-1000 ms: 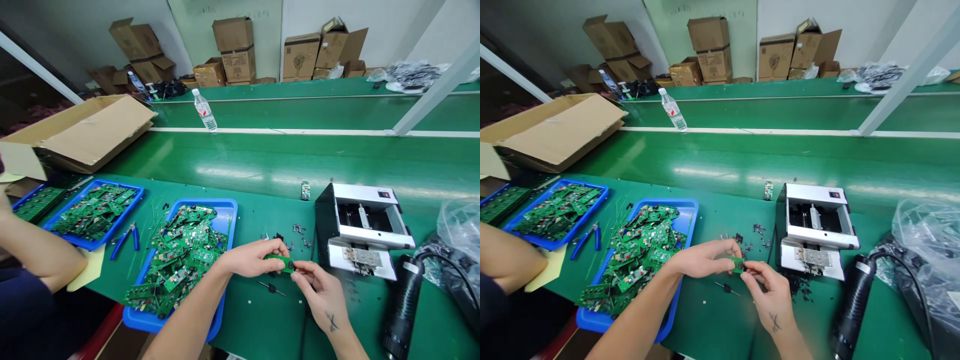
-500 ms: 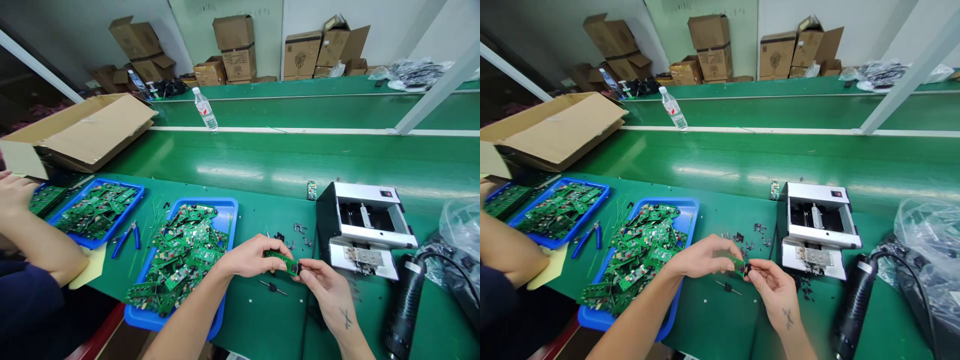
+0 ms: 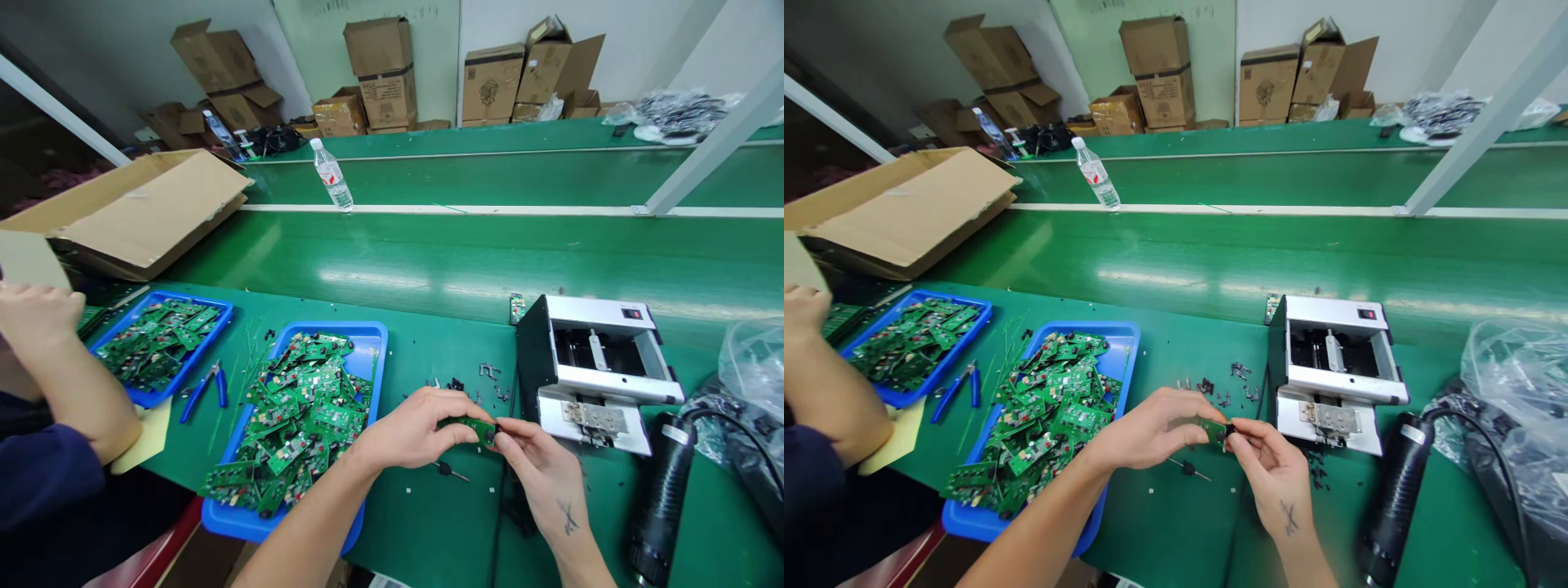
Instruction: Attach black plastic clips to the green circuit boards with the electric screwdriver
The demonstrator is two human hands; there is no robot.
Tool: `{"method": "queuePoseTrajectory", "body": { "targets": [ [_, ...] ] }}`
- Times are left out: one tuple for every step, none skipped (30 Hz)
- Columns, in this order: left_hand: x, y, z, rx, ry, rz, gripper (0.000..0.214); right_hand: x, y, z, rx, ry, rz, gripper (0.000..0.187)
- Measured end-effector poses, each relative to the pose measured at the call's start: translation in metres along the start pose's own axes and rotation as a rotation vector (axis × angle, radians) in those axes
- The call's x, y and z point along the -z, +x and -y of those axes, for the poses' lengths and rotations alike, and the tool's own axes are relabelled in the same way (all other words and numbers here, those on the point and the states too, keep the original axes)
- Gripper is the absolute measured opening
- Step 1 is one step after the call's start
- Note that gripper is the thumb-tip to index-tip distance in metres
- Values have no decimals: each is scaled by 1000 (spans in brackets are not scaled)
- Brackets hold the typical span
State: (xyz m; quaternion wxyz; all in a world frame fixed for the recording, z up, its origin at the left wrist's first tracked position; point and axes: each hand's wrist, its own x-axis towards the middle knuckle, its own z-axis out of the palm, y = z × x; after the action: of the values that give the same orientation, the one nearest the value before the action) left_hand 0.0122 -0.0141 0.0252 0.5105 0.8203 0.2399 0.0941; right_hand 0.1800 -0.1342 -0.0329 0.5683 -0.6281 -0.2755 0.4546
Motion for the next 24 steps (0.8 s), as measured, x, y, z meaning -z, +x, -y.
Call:
{"method": "queuePoseTrajectory", "body": {
  "targets": [
    [0, 0, 0, -20, 7, 2, 28, 0, 1, 0, 5, -6, 4, 36],
    [-1, 0, 0, -38, 11, 3, 29, 1, 1, -1, 10, -11, 9, 36],
    [-1, 0, 0, -51, 14, 6, 29, 1, 2, -1, 15, -15, 14, 37],
    [-2, 1, 0, -56, 15, 8, 29, 2, 2, -2, 18, -17, 19, 37],
    [-2, 1, -1, -53, 17, 9, 29, 3, 2, -2, 20, -18, 22, 38],
    [-3, 1, -1, -41, 18, 8, 30, 3, 2, -2, 21, -18, 24, 37],
    [-3, 1, -2, -23, 18, 4, 30, 4, 2, -3, 22, -19, 27, 36],
    [-3, 1, -2, -2, 19, -1, 30, 5, 2, -3, 24, -20, 32, 35],
    [-3, 1, -3, 17, 20, -6, 30, 5, 2, -3, 26, -21, 39, 33],
    [-3, 1, -3, 32, 20, -8, 30, 6, 2, -4, 28, -23, 46, 32],
    [-3, 1, -3, 40, 21, -6, 28, 6, 2, -4, 31, -24, 54, 30],
    [-3, 0, -3, 42, 22, -2, 26, 7, 2, -4, 34, -25, 62, 29],
    [-2, 0, -3, 38, 24, 4, 24, 7, 1, -4, 38, -26, 70, 28],
    [-2, 0, -2, 31, 25, 9, 23, 7, 1, -4, 42, -27, 77, 28],
    [-1, -1, -2, 26, 26, 11, 21, 8, 1, -3, 46, -30, 84, 27],
    [-1, -1, -2, 23, 26, 12, 21, 8, 0, -3, 50, -36, 91, 26],
    [-1, -1, -2, 24, 22, 12, 20, 8, 0, -2, 53, -43, 96, 25],
    [-1, -1, -1, 32, 13, 11, 20, 8, -1, -2, 57, -53, 99, 25],
    [-1, -1, -1, 45, -1, 7, 20, 8, -1, -2, 62, -65, 102, 24],
    [-2, -1, -1, 61, -20, 1, 19, 8, -1, -1, 69, -78, 104, 23],
    [-3, -1, 0, 77, -44, -8, 19, 8, 0, -2, 81, -92, 108, 23],
    [-4, -1, 1, 92, -70, -19, 19, 8, 0, -2, 96, -107, 114, 23],
    [-5, 0, 1, 108, -96, -33, 19, 8, -1, -2, 113, -123, 120, 23],
    [-7, 1, 3, 122, -123, -45, 19, 8, -2, -1, 128, -135, 125, 24]
  ]
}}
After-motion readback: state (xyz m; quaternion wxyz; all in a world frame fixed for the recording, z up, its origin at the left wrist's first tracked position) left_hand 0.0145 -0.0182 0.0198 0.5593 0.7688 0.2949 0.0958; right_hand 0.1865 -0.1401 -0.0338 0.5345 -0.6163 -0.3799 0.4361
